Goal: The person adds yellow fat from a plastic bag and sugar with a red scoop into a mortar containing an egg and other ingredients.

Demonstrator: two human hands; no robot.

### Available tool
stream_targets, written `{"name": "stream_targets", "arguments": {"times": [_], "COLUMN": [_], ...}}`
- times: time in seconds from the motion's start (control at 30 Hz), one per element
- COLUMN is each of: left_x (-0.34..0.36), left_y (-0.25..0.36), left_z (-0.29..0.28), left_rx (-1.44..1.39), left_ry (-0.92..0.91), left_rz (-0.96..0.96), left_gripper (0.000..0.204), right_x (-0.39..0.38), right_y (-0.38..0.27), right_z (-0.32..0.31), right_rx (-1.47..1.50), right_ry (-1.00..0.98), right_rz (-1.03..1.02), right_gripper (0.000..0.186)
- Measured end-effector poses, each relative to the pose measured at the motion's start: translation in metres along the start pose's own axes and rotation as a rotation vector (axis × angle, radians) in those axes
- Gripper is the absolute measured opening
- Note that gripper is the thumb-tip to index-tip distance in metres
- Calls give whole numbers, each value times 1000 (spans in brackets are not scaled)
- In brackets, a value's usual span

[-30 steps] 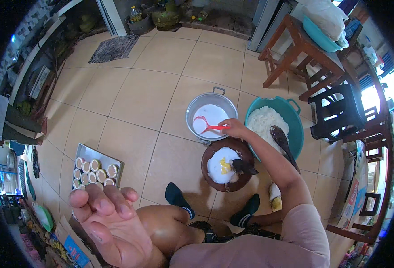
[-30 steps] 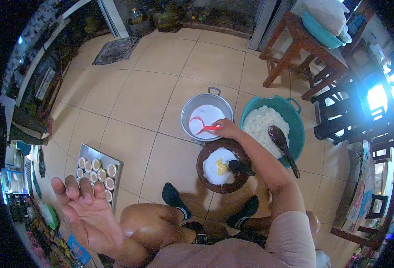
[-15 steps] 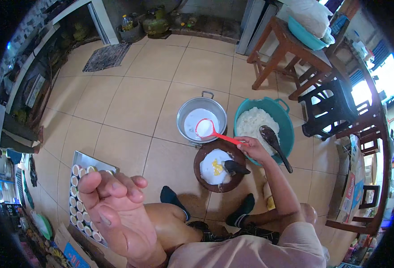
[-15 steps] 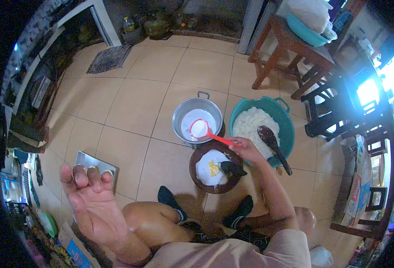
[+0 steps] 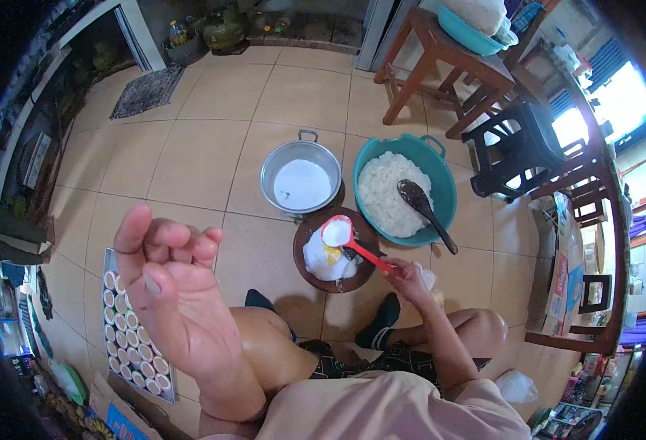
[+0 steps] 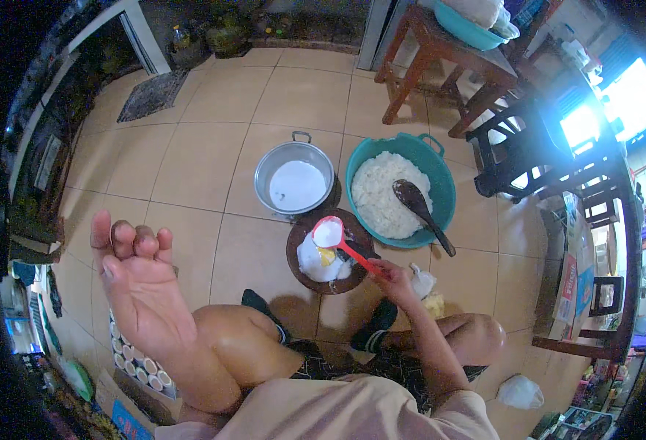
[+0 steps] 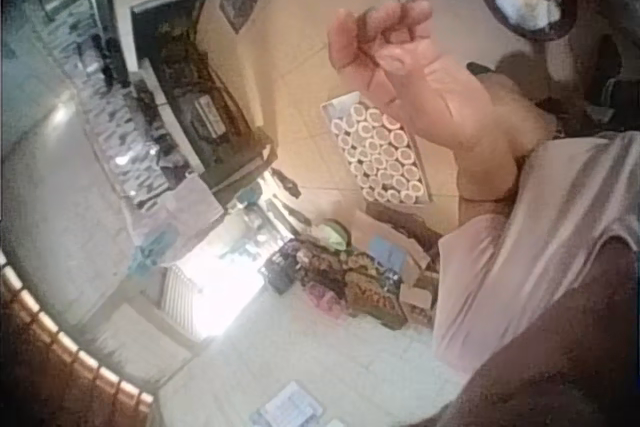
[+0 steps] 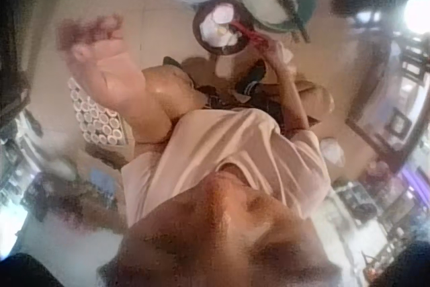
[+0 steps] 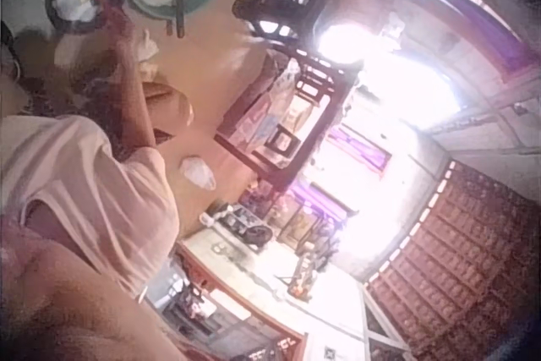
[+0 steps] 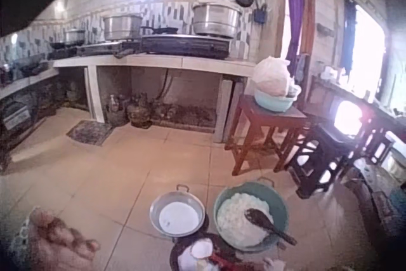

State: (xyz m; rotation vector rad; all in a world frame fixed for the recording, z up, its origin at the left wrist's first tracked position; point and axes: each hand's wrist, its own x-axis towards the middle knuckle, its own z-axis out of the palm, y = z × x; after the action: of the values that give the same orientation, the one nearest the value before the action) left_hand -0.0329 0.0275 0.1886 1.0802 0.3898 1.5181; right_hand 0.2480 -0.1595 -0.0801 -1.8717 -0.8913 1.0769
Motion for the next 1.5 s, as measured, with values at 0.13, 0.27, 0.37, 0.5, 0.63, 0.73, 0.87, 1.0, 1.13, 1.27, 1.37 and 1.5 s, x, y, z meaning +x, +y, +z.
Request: {"name": "stream_targets", "arguments": {"times": [0.13,0.27,0.37,0.5,0.63,0.73,0.87,1.0,1.13,1.27,1.37,1.5], "left_x": [1,2,1,0,1,1,1,0,0,-1,-3,-4], "left_y": [2,4,6,10,13,13,14,15,17,21,26,27], "left_z": [-1,-5,-8,-11,-13,-12,-16,-18,-17,-10,-18,-19], "left_rx": [0,-7,-8,-26,-35,-54,-71,-65,-66,-38,-17,-20], "left_ry": [14,9,19,18,13,2,4,3,25,131,145,149], "left_rz": [-3,5,11,9,17,16,19,11,10,35,48,51], "left_gripper": [44,44,45,45,44,44,45,45,46,48,50,53], "right_x": [-13,-22,-27,-39,-47,-52,-60,-65,-69,-67,-68,-49], "right_y": [7,11,17,21,28,49,36,18,40,55,17,-30], "right_z": [29,36,39,43,49,50,56,60,58,53,37,19], "right_rx": [-231,-587,-682,-887,-987,-976,-1043,-861,-729,2,689,859], "right_ry": [88,131,137,30,42,84,52,113,228,158,14,-59], "right_rz": [-168,-211,-304,-86,-122,-167,-116,-69,-233,-48,408,387], "right_gripper": [33,36,39,46,61,64,59,46,43,34,28,23]}}
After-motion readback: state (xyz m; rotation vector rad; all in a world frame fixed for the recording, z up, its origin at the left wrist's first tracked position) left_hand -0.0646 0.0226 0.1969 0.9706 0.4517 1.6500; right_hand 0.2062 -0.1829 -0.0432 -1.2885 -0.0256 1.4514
